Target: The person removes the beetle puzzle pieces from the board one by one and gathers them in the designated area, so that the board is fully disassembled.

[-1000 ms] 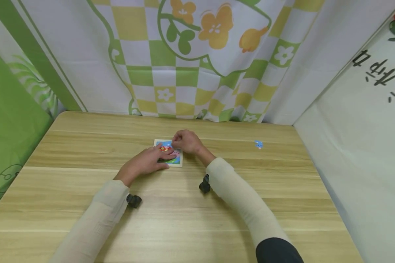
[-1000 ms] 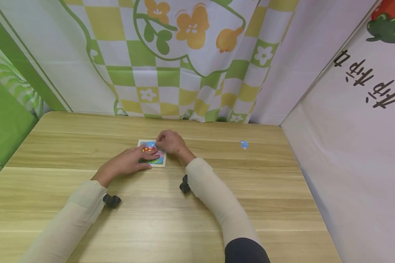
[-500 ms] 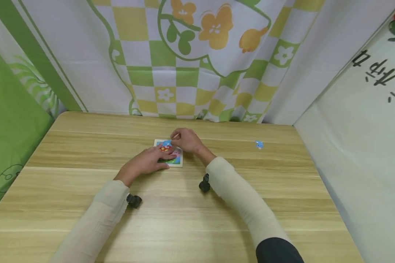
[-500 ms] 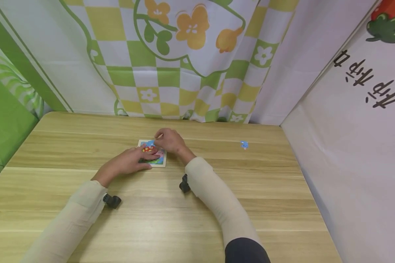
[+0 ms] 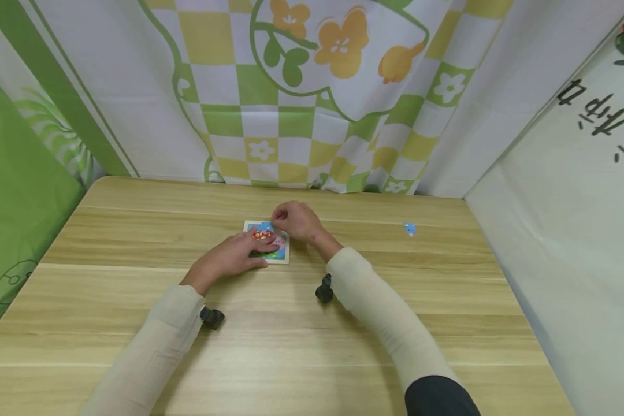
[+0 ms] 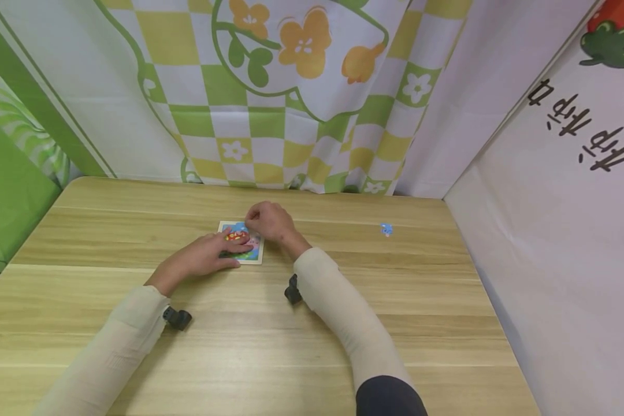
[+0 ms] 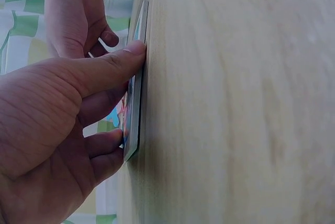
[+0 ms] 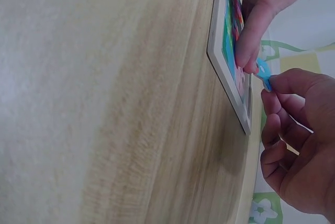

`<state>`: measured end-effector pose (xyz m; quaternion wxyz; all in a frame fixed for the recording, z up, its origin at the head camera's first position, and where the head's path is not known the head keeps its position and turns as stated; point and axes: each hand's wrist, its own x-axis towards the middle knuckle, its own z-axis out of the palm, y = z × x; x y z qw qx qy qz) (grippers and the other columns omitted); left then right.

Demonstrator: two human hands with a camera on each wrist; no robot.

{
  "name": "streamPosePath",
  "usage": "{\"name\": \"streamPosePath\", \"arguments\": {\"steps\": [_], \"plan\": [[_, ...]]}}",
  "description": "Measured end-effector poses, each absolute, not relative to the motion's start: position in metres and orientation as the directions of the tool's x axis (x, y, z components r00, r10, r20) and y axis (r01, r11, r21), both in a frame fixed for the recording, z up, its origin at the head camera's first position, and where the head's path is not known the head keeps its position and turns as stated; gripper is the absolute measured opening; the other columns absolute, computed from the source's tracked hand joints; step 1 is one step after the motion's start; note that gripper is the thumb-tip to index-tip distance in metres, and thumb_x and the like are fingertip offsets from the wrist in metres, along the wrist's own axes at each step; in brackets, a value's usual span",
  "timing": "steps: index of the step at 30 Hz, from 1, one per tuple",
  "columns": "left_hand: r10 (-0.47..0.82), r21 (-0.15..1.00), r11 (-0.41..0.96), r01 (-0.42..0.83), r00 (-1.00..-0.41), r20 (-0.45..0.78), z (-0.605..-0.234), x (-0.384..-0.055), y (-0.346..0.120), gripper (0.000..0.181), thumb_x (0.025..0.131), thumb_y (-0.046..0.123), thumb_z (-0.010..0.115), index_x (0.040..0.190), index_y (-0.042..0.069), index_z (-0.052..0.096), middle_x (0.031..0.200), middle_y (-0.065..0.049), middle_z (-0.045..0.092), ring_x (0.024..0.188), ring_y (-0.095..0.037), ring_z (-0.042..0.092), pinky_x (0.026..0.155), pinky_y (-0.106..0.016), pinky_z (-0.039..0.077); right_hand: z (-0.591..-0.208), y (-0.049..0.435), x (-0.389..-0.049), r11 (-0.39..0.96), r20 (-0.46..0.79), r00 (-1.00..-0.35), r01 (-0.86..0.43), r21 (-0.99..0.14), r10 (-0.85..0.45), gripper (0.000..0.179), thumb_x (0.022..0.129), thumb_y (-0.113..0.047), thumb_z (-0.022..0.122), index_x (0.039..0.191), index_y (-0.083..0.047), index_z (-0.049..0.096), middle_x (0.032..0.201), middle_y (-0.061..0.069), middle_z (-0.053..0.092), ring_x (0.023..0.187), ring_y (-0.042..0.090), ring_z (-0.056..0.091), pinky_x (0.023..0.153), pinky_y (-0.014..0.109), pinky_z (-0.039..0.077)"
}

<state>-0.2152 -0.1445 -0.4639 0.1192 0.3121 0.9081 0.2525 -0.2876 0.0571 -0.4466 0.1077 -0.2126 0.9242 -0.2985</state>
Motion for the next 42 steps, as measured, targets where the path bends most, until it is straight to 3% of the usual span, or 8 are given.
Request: {"name": "streamPosePath", "arguments": {"steps": [17, 24, 27, 33, 38, 42], "plan": [[0.6, 0.545, 0.699, 0.463, -0.794, -0.095, -0.462, -0.214, -0.145, 0.048, 0.099, 0.024, 0.072, 0.146, 0.02, 0.061, 0.153, -0.019, 0.046, 0.149, -0.05, 0.021, 0.115, -0.062, 0.029, -0.44, 0.082, -0.289, 0.709, -0.025, -0.903, -0.32, -0.628, -0.429, 0.017, 0.102, -0.023, 0.064, 0.103, -0.011, 0.077, 0.099, 0.001, 0.071, 0.09, 0.016, 0.062, 0.081, 0.034, 0.05], [0.617, 0.541, 0.69, 0.481, -0.782, -0.091, -0.462, -0.214, -0.145, 0.05, 0.1, 0.025, 0.071, 0.148, 0.02, 0.059, 0.157, -0.006, 0.044, 0.15, -0.048, 0.017, 0.118, -0.06, 0.024, -0.44, 0.107, -0.286, 0.689, -0.008, -0.906, -0.316, -0.652, -0.423, 0.017, 0.102, -0.02, 0.063, 0.101, -0.01, 0.076, 0.096, 0.001, 0.07, 0.089, 0.017, 0.061, 0.078, 0.035, 0.05], [0.625, 0.532, 0.686, 0.497, -0.776, -0.081, -0.461, -0.213, -0.144, 0.05, 0.1, 0.023, 0.071, 0.148, 0.018, 0.059, 0.157, -0.006, 0.044, 0.15, -0.049, 0.017, 0.118, -0.061, 0.023, -0.439, 0.12, -0.283, 0.681, -0.014, -0.912, -0.297, -0.67, -0.411, 0.017, 0.103, -0.019, 0.064, 0.1, -0.009, 0.077, 0.097, 0.002, 0.07, 0.092, 0.019, 0.061, 0.081, 0.037, 0.05], [0.629, 0.523, 0.689, 0.501, -0.773, -0.088, -0.459, -0.211, -0.143, 0.05, 0.099, 0.022, 0.071, 0.148, 0.016, 0.059, 0.158, -0.007, 0.043, 0.149, -0.051, 0.016, 0.117, -0.062, 0.022, -0.438, 0.149, -0.283, 0.718, -0.037, -0.911, -0.298, -0.629, -0.411, 0.019, 0.103, -0.018, 0.064, 0.105, -0.006, 0.078, 0.103, 0.005, 0.072, 0.095, 0.02, 0.063, 0.087, 0.039, 0.051], [0.632, 0.528, 0.687, 0.499, -0.769, -0.095, -0.459, -0.21, -0.143, 0.051, 0.099, 0.021, 0.071, 0.148, 0.015, 0.058, 0.159, -0.007, 0.041, 0.15, -0.051, 0.015, 0.118, -0.063, 0.021, -0.432, 0.175, -0.284, 0.751, -0.059, -0.912, -0.296, -0.59, -0.405, 0.019, 0.103, -0.016, 0.063, 0.107, -0.004, 0.077, 0.104, 0.008, 0.073, 0.089, 0.021, 0.063, 0.083, 0.039, 0.051], [0.634, 0.528, 0.685, 0.502, -0.767, -0.095, -0.459, -0.21, -0.142, 0.051, 0.099, 0.021, 0.071, 0.149, 0.015, 0.058, 0.159, -0.008, 0.041, 0.149, -0.051, 0.015, 0.118, -0.062, 0.021, -0.427, 0.197, -0.286, 0.763, -0.066, -0.918, -0.284, -0.581, -0.392, 0.021, 0.104, -0.016, 0.062, 0.109, -0.002, 0.077, 0.106, 0.01, 0.073, 0.097, 0.025, 0.064, 0.087, 0.043, 0.051]]}}
